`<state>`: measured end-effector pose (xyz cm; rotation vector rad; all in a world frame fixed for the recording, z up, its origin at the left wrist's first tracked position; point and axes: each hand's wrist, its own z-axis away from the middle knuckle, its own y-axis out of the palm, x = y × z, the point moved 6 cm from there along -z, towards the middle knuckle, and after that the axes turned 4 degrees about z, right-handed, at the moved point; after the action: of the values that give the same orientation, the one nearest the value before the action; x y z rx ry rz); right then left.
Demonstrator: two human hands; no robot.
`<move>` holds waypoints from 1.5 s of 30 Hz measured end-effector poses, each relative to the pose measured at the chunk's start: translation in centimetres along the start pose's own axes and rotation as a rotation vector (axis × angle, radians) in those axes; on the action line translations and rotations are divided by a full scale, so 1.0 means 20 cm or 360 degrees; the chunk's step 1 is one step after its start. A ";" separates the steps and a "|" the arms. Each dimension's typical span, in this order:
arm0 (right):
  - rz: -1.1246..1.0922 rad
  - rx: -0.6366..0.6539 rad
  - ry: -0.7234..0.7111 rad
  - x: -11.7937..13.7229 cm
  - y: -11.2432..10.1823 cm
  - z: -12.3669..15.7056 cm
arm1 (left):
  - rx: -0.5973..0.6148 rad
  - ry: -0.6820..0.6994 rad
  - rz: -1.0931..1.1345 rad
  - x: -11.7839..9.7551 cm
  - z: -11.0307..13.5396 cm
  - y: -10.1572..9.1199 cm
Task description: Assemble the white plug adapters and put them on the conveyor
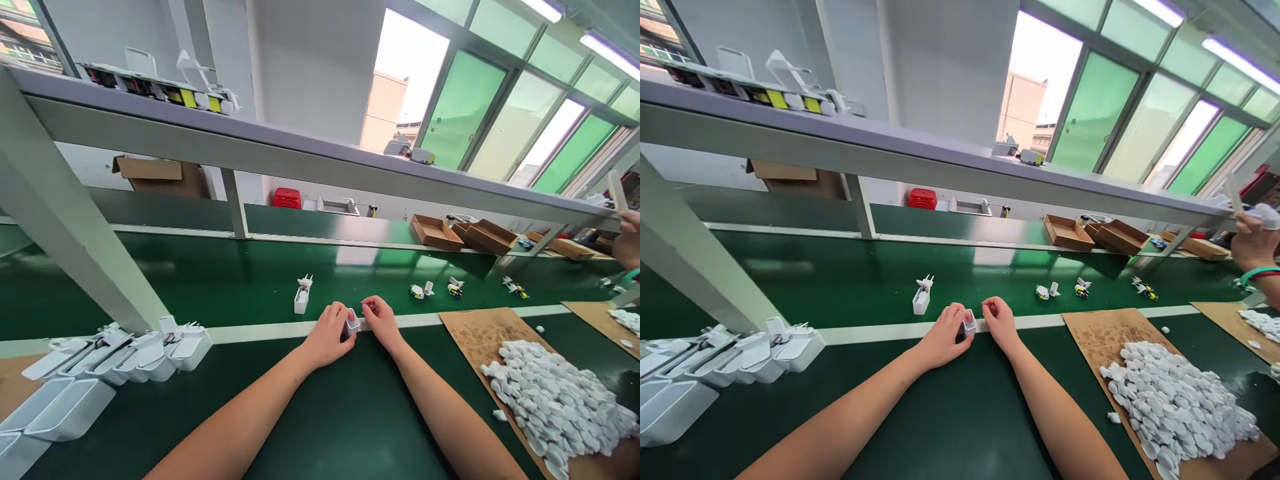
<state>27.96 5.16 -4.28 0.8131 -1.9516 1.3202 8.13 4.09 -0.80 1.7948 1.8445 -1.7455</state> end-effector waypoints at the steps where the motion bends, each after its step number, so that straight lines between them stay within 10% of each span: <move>1: 0.0065 -0.0012 0.0024 -0.02 -0.02 -0.01 | -0.0003 0.0007 0.0000 0.00 0.00 0.00; 14: 0.1153 -0.0285 0.0792 -0.41 -0.73 -0.06 | 0.0005 -0.0028 0.0047 0.03 -0.01 0.01; 20: 0.1135 -0.0481 0.0890 -0.43 -0.61 -0.20 | 0.0025 -0.0013 0.0048 0.02 -0.01 0.01; 27: 0.0681 -0.0397 0.0495 -0.31 -0.39 -0.36 | 0.0006 -0.0049 0.0074 0.03 -0.01 0.00; 36: -0.0233 -0.0134 0.0508 -0.24 -0.11 -0.26 | -0.0013 -0.0127 0.0185 0.07 -0.04 0.01; 45: -0.1237 -0.0031 0.0515 -0.08 -0.05 0.06 | 0.0169 -0.0046 0.0336 0.03 -0.02 -0.01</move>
<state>29.47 4.00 -5.42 1.1135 -1.1950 0.8797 7.99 4.83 -0.94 1.9098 1.5147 -1.8098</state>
